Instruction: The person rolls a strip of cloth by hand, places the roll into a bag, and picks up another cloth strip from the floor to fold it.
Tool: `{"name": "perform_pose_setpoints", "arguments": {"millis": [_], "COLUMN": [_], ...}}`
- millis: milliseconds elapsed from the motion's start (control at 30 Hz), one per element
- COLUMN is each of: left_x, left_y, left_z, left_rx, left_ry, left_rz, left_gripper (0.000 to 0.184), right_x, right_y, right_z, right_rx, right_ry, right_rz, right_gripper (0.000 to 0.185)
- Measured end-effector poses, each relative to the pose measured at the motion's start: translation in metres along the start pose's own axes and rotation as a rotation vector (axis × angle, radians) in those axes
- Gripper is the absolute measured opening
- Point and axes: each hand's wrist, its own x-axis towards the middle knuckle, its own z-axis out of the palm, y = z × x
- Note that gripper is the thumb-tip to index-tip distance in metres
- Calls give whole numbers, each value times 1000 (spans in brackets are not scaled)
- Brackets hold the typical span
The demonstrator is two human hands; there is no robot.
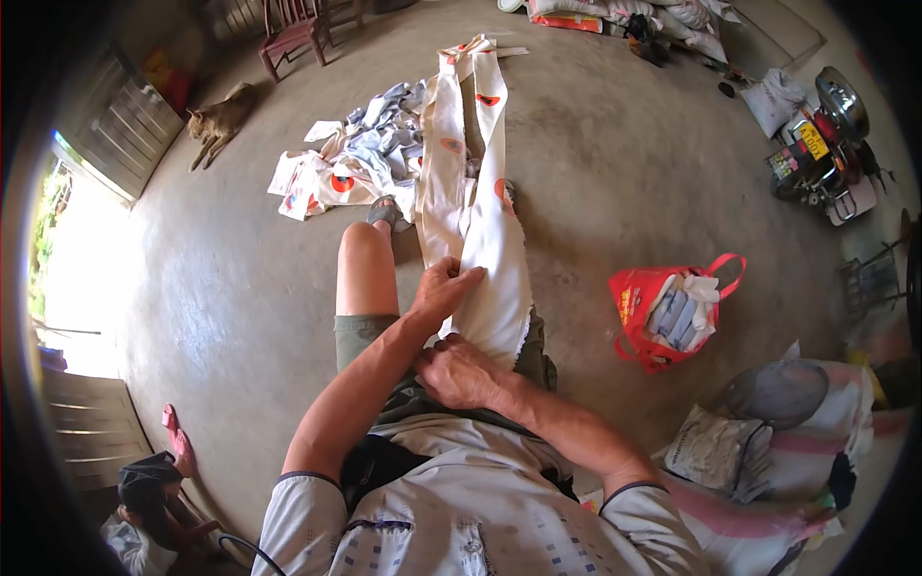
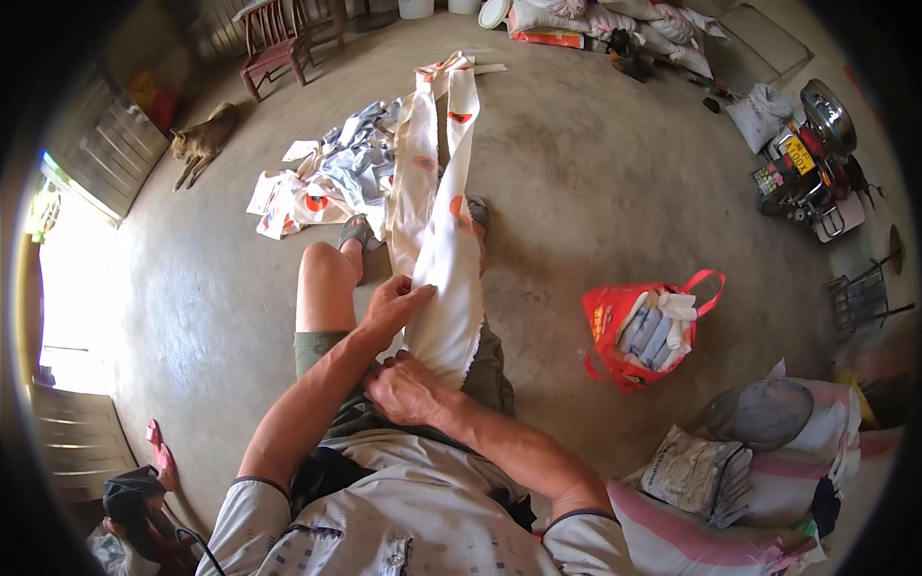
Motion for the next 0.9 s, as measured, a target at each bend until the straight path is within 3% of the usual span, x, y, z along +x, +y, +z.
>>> {"name": "perform_pose_setpoints", "arguments": {"millis": [100,133,233,300,367,433,500,533,567,667,733,800,867,900], "left_x": [-12,-13,-12,-14,-22,-31,-29,-35,-41,-43,-42,-42,-41,-34], "left_y": [15,18,34,43,55,57,38,38,38,32,28,28,30,23], "left_z": [0,-1,-28,-53,-80,-90,-98,-95,-93,-91,-89,-87,-83,-86], "left_rx": [-215,-305,-620,-691,-729,-1006,-961,-920,-879,-957,-991,-983,-933,-851], "left_ry": [-49,-60,-136,-140,-178,-134,-118,-99,-80,-165,-209,-234,-248,-227], "left_rz": [38,61,90,191,247,80,130,171,211,80,20,-5,23,77], "left_gripper": [24,18,22,33,42,26,37,40,42,56,58,57,60,50], "right_x": [4,3,3,-2,-8,-6,2,8,15,44,69,78,75,75], "right_y": [-10,-13,-21,-23,-11,30,54,77,82,92,96,98,115,122], "right_z": [-5,-11,-39,-73,-93,-68,-59,-46,-40,-30,-20,-22,-23,-25], "right_rx": [58,56,365,546,690,865,1203,1502,1612,2023,1181,620,552,516], "right_ry": [192,115,144,309,485,719,796,694,666,520,585,578,598,606], "right_rz": [-155,-131,-272,-267,-124,132,442,542,596,699,285,78,145,177], "right_gripper": [18,18,18,18,15,17,26,42,48,65,65,65,60,58]}}
